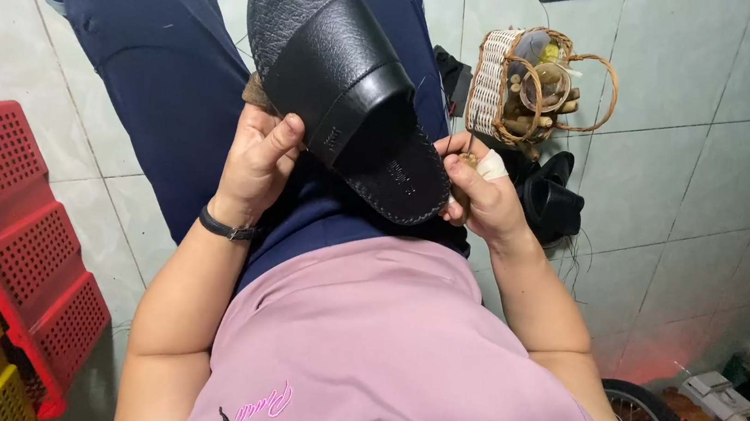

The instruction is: Hand-sewing the strap of a black sandal to its sole using a needle and thread while sitting on the floor.

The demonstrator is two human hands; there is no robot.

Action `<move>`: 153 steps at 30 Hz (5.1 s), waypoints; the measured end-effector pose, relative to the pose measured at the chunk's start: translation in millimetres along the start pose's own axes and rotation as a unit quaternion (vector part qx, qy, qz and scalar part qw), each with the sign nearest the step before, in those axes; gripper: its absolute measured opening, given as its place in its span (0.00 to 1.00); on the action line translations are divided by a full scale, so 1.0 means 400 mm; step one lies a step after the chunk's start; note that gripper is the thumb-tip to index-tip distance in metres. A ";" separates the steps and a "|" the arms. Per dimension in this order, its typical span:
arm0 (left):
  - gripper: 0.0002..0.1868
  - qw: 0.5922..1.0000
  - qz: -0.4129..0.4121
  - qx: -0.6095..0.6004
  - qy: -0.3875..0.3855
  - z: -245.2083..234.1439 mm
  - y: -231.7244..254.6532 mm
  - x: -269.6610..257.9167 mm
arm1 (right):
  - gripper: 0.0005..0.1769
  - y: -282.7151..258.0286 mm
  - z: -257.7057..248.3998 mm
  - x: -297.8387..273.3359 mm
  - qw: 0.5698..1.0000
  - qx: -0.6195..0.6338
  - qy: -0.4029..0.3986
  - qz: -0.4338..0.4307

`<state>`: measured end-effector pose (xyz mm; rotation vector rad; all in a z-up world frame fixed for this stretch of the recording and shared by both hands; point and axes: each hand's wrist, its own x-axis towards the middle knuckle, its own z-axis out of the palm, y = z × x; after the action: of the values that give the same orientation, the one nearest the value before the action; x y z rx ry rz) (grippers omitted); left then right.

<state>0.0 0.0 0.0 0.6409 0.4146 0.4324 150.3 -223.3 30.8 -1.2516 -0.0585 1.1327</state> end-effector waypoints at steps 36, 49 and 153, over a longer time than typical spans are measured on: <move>0.14 0.913 -0.026 0.376 -0.159 -0.009 0.153 0.191 | 0.20 -0.132 0.139 0.126 0.939 -0.293 -0.122 -0.135; 0.25 0.761 0.142 0.632 0.031 0.026 0.079 0.097 | 0.13 -0.108 0.152 0.197 0.886 -0.440 -0.104 -0.098; 0.07 0.776 0.210 0.594 -0.009 0.156 0.129 0.079 | 0.26 -0.497 0.245 0.213 0.478 -0.778 -0.308 -0.268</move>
<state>44.0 23.4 71.2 2.0111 0.5047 0.5638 261.4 -71.2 175.6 -1.9319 -2.3544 0.6603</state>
